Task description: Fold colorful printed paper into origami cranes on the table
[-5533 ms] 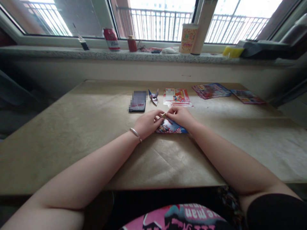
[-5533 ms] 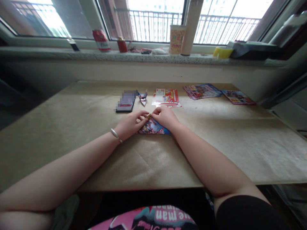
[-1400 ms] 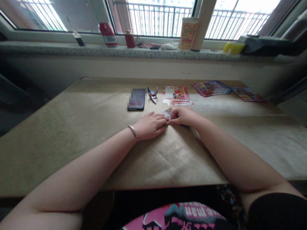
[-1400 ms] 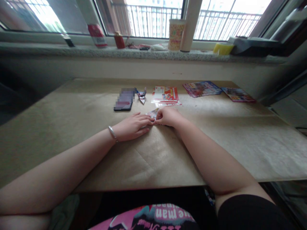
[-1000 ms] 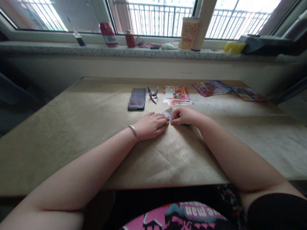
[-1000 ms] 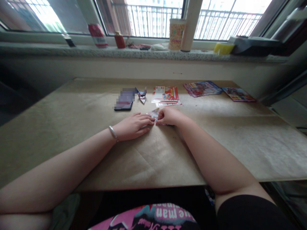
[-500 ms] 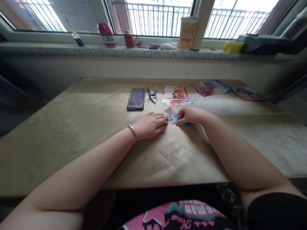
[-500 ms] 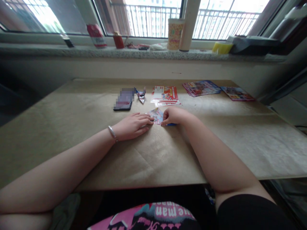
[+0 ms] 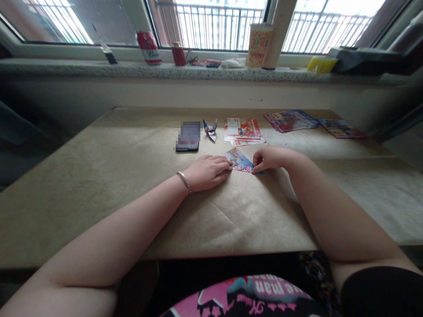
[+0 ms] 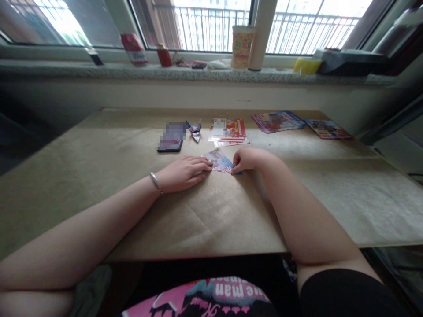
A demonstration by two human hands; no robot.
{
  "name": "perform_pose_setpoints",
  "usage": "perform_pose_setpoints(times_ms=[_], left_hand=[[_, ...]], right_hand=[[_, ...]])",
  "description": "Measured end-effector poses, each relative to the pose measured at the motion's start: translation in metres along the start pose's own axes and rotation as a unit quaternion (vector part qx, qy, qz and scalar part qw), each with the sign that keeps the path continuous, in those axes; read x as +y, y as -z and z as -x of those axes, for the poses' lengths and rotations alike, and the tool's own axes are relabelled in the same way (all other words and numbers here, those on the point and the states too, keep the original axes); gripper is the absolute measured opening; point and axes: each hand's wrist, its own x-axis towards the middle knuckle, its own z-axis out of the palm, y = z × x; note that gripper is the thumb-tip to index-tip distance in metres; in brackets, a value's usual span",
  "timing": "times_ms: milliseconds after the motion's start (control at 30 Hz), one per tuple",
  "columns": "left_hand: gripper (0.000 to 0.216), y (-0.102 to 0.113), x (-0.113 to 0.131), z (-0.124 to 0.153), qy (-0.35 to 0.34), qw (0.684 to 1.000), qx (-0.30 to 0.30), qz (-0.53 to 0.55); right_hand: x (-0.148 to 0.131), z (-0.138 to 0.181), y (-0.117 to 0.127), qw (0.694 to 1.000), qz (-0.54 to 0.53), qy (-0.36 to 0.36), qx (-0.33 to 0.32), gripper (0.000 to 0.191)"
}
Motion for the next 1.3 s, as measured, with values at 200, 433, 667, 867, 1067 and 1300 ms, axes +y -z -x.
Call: perform_pose_setpoints(times_ms=[200, 433, 667, 867, 1067, 1300], left_hand=[[0.033, 0.001, 0.000, 0.000, 0.002, 1.000, -0.002, 0.004], [0.033, 0.001, 0.000, 0.000, 0.003, 1.000, -0.004, 0.005], [0.033, 0.001, -0.001, 0.000, -0.001, 1.000, -0.006, 0.006], [0.033, -0.001, -0.002, 0.002, -0.008, 1.000, 0.009, 0.000], [0.039, -0.004, 0.001, 0.004, -0.009, 0.999, 0.023, -0.035], [0.044, -0.010, 0.008, -0.002, -0.005, 0.996, 0.050, -0.076]], right_hand=[[0.008, 0.005, 0.007, 0.999, 0.024, -0.014, -0.041, 0.016], [0.012, 0.007, 0.009, 0.998, 0.029, -0.019, -0.047, 0.011], [0.014, 0.010, 0.015, 0.992, 0.061, -0.011, -0.113, 0.024], [0.021, 0.010, 0.016, 0.991, 0.037, -0.003, -0.125, 0.023], [0.016, 0.007, 0.011, 1.000, -0.013, 0.001, -0.007, 0.016], [-0.021, -0.004, -0.016, 0.983, -0.010, 0.051, 0.178, 0.012]])
